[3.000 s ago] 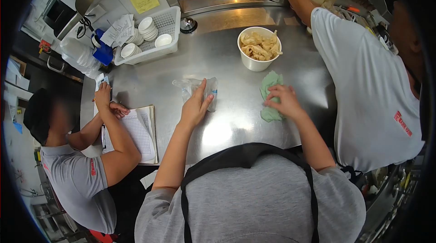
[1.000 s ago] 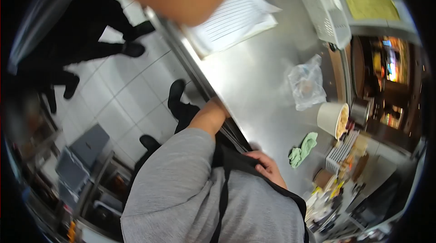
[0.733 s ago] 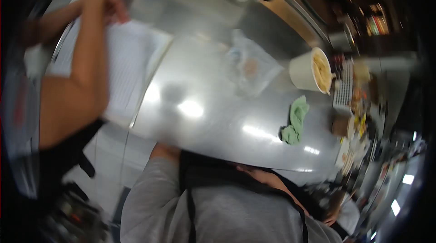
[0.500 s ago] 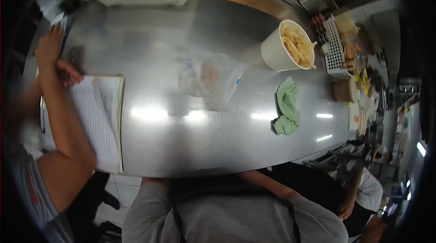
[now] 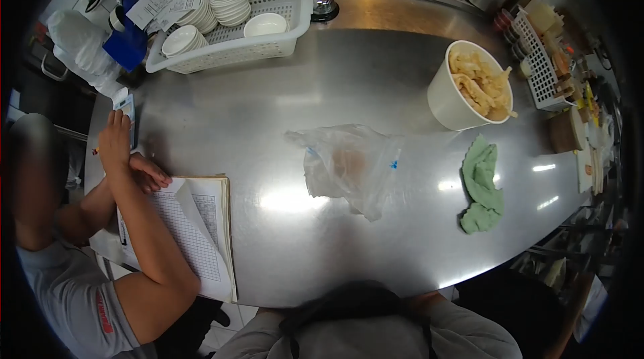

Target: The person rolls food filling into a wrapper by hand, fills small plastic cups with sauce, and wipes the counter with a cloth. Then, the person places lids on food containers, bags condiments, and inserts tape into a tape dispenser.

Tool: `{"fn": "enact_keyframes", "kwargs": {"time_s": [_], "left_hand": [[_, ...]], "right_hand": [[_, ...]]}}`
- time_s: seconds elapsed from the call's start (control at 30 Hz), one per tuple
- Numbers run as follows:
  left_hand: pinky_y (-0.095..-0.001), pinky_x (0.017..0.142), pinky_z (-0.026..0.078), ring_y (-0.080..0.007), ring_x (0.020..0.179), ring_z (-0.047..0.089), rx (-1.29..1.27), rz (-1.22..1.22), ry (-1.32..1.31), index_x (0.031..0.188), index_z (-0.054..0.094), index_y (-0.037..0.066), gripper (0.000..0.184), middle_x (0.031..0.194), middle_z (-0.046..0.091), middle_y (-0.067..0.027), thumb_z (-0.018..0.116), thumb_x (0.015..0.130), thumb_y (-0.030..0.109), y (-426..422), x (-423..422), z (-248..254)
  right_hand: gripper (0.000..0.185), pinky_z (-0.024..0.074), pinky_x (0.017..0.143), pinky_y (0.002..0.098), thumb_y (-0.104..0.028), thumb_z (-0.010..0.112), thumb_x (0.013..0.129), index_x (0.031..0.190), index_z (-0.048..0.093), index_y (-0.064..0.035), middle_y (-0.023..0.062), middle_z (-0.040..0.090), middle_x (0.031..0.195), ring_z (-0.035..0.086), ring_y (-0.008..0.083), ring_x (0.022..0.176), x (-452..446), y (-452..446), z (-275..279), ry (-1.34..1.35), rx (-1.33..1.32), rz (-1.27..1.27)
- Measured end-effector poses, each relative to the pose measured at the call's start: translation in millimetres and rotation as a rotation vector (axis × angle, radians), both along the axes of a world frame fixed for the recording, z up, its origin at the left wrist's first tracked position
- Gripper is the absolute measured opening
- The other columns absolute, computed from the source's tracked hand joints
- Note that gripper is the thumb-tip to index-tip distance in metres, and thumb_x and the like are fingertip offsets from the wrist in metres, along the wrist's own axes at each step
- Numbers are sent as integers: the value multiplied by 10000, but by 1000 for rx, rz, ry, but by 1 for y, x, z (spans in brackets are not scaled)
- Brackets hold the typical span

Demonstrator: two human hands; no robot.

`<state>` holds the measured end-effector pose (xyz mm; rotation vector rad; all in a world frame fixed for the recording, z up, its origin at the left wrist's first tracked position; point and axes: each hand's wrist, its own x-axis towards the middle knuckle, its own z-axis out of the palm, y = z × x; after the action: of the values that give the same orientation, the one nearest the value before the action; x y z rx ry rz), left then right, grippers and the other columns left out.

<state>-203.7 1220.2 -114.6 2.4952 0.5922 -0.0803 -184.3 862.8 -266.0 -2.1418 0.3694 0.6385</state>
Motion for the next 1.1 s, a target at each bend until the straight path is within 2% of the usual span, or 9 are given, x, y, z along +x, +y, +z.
{"fn": "enact_keyframes", "kwargs": {"time_s": [0.2,0.43,1.1], "left_hand": [[-377,1041,289,-255,1276,354,166,151,5,1341,372,80,483,1360,398,-125,446,906,279,87,14,42],[-379,1043,286,-254,1279,350,220,200,-3,1345,365,75,491,1365,391,-126,450,907,279,133,30,50],[-382,1049,278,-251,1286,340,185,138,29,1356,344,58,514,1379,372,-130,460,907,282,122,49,49]], "right_hand": [[455,353,983,386,-333,450,907,1268,463,-57,205,474,1264,437,304,1199,24,14,-12,-16,66,-111],[450,354,978,387,-324,451,905,1264,463,-54,206,475,1260,438,308,1193,40,24,-18,-28,93,-159],[437,358,962,392,-296,455,898,1255,463,-44,207,476,1247,440,320,1177,61,37,-15,-21,151,-189]]}}
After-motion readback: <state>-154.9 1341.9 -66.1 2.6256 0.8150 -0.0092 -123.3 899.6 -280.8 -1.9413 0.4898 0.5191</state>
